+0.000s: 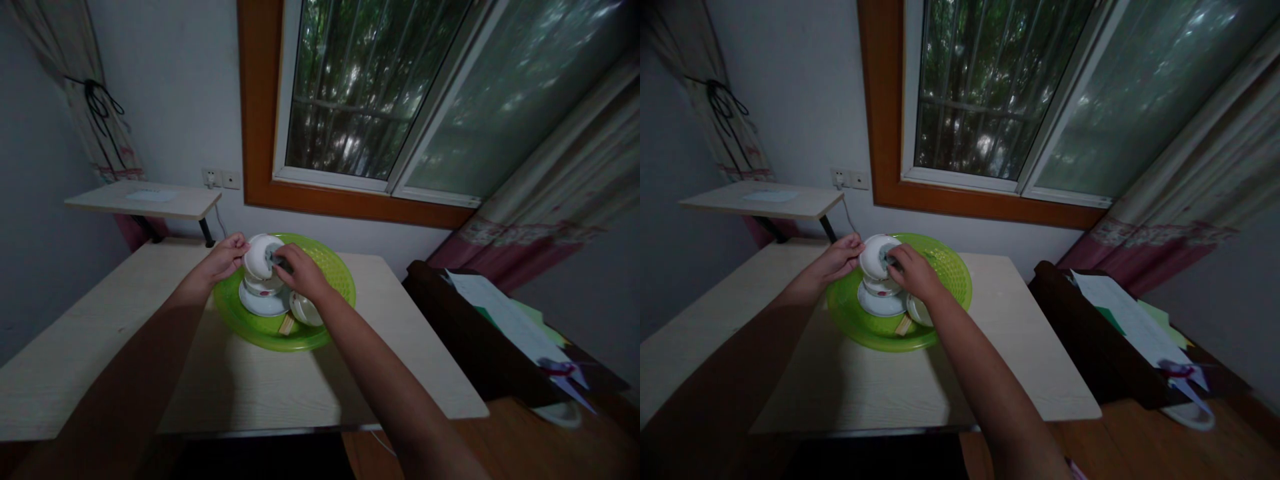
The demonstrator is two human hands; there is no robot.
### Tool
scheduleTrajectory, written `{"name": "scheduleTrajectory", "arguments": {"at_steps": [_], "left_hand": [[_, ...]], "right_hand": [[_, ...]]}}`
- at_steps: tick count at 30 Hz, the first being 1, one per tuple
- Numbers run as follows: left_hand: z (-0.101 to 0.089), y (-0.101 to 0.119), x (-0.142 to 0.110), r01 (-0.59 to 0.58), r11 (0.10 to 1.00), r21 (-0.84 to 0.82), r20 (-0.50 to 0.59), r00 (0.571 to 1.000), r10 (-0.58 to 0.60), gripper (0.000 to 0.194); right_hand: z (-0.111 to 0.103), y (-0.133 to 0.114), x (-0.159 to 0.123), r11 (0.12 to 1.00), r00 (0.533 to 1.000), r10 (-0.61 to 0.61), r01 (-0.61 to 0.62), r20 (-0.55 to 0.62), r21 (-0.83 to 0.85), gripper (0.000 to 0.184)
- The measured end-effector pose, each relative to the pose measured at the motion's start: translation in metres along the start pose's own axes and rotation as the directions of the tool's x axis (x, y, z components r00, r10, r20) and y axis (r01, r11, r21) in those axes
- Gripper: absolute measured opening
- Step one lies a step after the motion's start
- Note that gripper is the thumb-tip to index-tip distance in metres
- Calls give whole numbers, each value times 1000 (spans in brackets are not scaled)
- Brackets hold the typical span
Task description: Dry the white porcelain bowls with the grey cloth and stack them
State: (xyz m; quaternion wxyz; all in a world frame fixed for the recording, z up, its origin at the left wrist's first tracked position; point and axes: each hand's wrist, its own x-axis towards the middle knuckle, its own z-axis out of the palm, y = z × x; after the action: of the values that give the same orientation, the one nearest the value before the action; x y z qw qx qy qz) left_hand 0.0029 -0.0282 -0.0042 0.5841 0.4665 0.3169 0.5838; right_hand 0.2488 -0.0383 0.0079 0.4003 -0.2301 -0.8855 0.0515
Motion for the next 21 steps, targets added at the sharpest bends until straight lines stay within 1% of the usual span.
{"name": "scheduleTrajectory", "arguments": {"at_steps": [3, 5, 7, 9, 11, 17, 21], "left_hand": [[0, 0, -1, 13, 1000, 17, 16, 1000, -13, 35], [-1, 0, -1, 11, 1000, 21, 15, 1000, -11, 35], [-1, -1, -1, 0, 1000, 13, 10, 1000, 0, 36], [-1, -1, 0, -10, 1000, 7, 4, 1000, 9, 37], [0, 0, -1, -16, 1000, 8, -4, 1000, 16, 39], [2, 3, -1, -35, 998, -50, -54, 998, 33, 41], [0, 2, 1, -54, 997, -56, -65, 997, 50, 39]], "right_hand": [[1, -1, 1, 995, 995, -99, 99, 10, -16, 26], [1, 0, 2, 992, 994, -113, 114, 11, -63, 27], [0, 2, 2, 990, 998, -66, 65, -5, -126, 29], [-1, 4, 3, 983, 999, 4, -9, -32, -181, 29], [-2, 7, 3, 976, 997, 55, -64, -47, -207, 28], [-3, 8, 2, 975, 993, 92, -105, -78, -194, 26], [-2, 5, 2, 978, 995, 95, -101, -43, -184, 27]]}}
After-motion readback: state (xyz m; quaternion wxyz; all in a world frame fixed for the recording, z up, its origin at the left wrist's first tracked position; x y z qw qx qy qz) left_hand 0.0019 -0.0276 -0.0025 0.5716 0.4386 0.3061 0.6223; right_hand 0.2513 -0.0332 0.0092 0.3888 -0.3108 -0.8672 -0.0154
